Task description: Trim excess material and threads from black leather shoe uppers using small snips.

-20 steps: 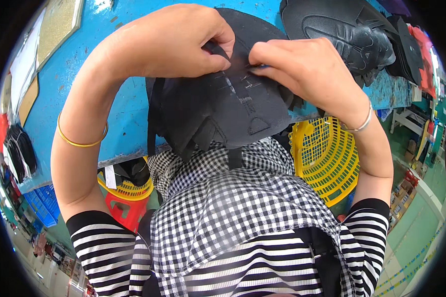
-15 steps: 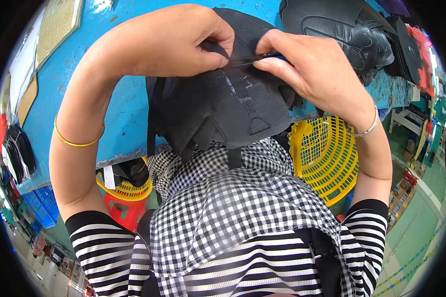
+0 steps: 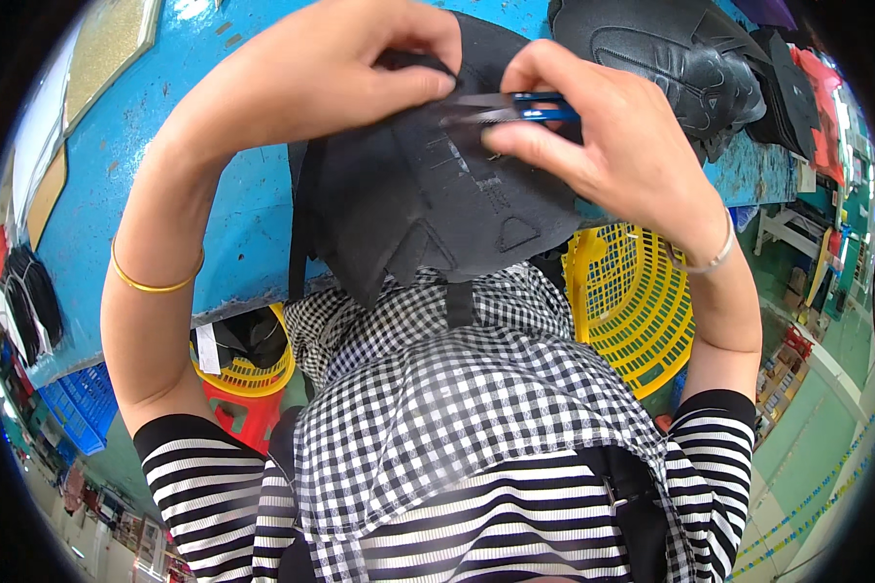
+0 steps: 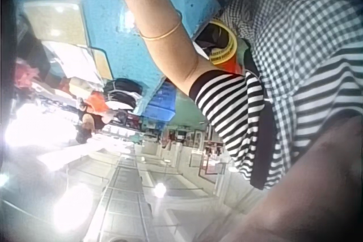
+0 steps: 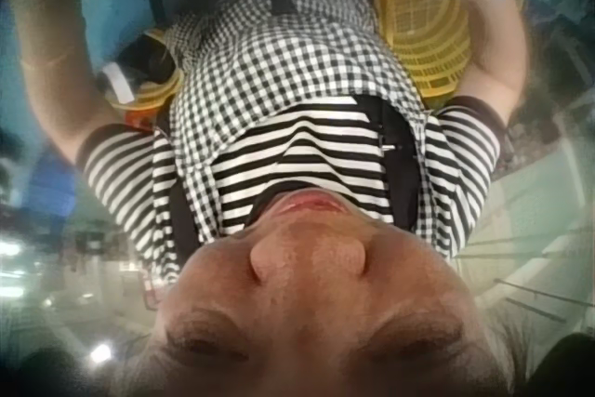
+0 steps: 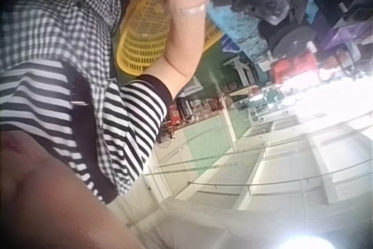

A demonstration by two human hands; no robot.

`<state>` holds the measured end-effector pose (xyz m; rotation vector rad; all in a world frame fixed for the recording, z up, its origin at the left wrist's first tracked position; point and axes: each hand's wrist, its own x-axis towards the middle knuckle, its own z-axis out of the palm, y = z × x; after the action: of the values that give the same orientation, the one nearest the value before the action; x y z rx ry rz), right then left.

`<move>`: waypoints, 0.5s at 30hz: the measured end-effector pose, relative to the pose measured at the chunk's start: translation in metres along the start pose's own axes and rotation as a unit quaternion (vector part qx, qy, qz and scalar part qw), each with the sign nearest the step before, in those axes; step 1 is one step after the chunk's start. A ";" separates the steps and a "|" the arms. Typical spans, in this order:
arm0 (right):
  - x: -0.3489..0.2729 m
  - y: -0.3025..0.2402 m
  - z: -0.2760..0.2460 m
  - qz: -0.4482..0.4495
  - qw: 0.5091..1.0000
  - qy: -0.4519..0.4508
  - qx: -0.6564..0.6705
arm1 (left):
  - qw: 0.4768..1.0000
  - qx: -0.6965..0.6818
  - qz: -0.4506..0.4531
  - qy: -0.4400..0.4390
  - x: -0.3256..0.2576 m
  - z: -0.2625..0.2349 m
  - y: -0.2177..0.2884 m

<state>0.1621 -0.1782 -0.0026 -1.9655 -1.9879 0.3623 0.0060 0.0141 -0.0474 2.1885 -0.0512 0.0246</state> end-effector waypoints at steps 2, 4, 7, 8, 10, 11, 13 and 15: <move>-0.005 -0.012 -0.009 0.015 1.000 -0.017 0.011 | 0.981 -0.108 -0.154 0.033 -0.005 -0.011 0.019; -0.011 -0.033 0.001 -0.051 0.996 -0.024 -0.075 | 0.937 -0.250 -0.206 0.130 -0.013 -0.020 0.021; -0.024 -0.048 0.034 -0.117 0.965 0.003 -0.234 | 0.916 -0.264 -0.173 0.248 -0.010 -0.035 0.019; -0.024 -0.055 0.039 -0.109 0.960 0.003 -0.257 | 0.927 -0.234 -0.127 0.264 -0.013 -0.041 0.019; -0.024 -0.064 0.041 -0.103 0.955 0.007 -0.279 | 0.934 -0.205 -0.093 0.277 -0.021 -0.058 0.030; -0.023 -0.062 0.043 -0.097 0.963 0.012 -0.252 | 0.940 -0.163 -0.059 0.295 -0.019 -0.054 0.033; -0.022 -0.057 0.040 -0.086 0.970 0.020 -0.228 | 0.944 -0.168 -0.046 0.281 -0.015 -0.052 0.031; -0.019 -0.053 0.031 -0.031 0.986 -0.037 -0.157 | 0.948 -0.170 -0.035 0.268 -0.020 -0.050 0.031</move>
<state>0.1016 -0.1972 -0.0107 -2.0909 -2.2648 0.1115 -0.0154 0.0374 0.0064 1.7736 0.3085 0.5301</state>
